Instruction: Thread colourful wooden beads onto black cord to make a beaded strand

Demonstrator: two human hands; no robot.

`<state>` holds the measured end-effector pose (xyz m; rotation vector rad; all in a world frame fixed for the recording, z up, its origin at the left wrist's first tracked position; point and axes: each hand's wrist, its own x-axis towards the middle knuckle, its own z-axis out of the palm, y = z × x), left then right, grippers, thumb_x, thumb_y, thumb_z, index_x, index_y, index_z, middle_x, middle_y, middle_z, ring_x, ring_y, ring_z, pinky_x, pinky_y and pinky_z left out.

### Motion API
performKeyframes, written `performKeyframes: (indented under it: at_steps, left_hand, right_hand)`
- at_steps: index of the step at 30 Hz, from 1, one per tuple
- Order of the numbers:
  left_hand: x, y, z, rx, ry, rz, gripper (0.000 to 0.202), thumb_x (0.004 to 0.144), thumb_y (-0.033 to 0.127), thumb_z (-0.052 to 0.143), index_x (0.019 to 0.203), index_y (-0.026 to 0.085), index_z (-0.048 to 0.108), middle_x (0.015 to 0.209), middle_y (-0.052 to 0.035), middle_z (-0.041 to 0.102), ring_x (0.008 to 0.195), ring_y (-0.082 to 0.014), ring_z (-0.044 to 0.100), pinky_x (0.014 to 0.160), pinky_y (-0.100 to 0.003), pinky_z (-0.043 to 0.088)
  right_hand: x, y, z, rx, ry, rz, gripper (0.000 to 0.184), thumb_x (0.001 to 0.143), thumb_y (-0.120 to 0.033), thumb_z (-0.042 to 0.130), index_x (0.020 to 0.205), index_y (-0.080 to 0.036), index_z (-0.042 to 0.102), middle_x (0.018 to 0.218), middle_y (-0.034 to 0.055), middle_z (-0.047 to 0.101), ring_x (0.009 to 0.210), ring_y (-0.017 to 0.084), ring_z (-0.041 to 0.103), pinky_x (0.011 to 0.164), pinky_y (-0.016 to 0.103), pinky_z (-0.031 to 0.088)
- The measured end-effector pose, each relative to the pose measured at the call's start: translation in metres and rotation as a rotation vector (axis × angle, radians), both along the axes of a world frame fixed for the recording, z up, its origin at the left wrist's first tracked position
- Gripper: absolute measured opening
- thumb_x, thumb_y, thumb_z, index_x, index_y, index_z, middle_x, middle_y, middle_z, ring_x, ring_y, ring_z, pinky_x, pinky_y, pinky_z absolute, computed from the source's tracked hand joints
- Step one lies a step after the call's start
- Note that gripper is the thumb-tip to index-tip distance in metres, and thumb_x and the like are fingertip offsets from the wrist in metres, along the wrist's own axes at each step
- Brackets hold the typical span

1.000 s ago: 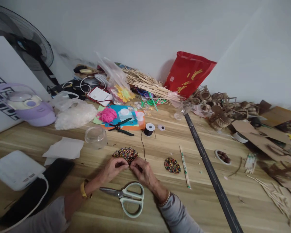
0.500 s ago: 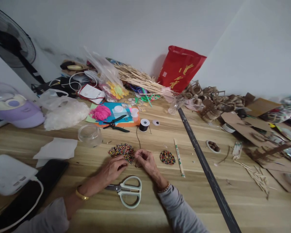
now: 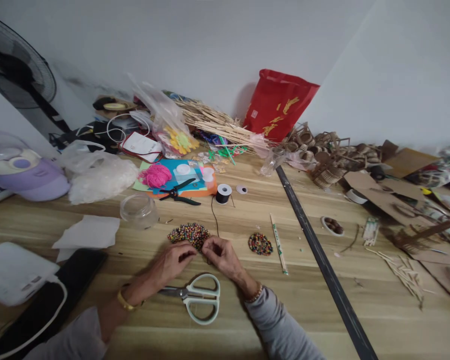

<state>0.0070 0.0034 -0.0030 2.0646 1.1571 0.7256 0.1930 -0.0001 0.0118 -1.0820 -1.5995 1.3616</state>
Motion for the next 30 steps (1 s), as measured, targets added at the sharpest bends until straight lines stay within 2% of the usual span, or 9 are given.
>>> performKeyframes:
  at_steps: [4,9,16,30]
  left_hand:
    - [-0.004,0.004,0.006,-0.194,-0.174,0.081,0.013,0.073,0.011,0.057,0.076,0.014,0.069,0.077,-0.0055,0.072,0.071,-0.0167,0.064,0.069,-0.025,0.050]
    - [-0.006,0.006,0.008,-0.364,-0.287,0.096,0.011,0.069,0.017,0.061,0.073,0.013,0.071,0.073,-0.0056,0.073,0.068,-0.0167,0.064,0.065,-0.024,0.050]
    - [-0.008,0.008,-0.003,-0.426,-0.366,0.115,0.013,0.067,0.022,0.066,0.073,0.012,0.071,0.070,-0.0056,0.072,0.064,-0.0160,0.062,0.062,-0.025,0.048]
    - [-0.009,0.009,-0.002,-0.459,-0.381,0.145,0.012,0.065,0.021,0.067,0.072,0.011,0.071,0.067,-0.0049,0.071,0.061,-0.0144,0.060,0.059,-0.023,0.046]
  right_hand:
    - [-0.002,-0.001,-0.006,0.149,-0.121,0.032,0.030,0.085,-0.043,0.055,0.075,-0.014,0.058,0.067,0.0006,0.052,0.058,0.010,0.045,0.053,0.021,0.036]
    - [-0.004,-0.002,-0.010,0.308,-0.235,0.038,0.023,0.088,-0.034,0.052,0.076,-0.015,0.060,0.069,0.0019,0.055,0.061,0.011,0.047,0.054,0.022,0.037]
    - [-0.005,-0.002,-0.010,0.375,-0.266,0.048,0.020,0.088,-0.030,0.051,0.077,-0.015,0.059,0.068,0.0020,0.055,0.060,0.012,0.048,0.053,0.021,0.038]
    - [-0.003,0.000,-0.012,0.391,-0.283,0.054,0.019,0.088,-0.027,0.051,0.076,-0.015,0.059,0.069,0.0020,0.055,0.061,0.012,0.048,0.054,0.022,0.037]
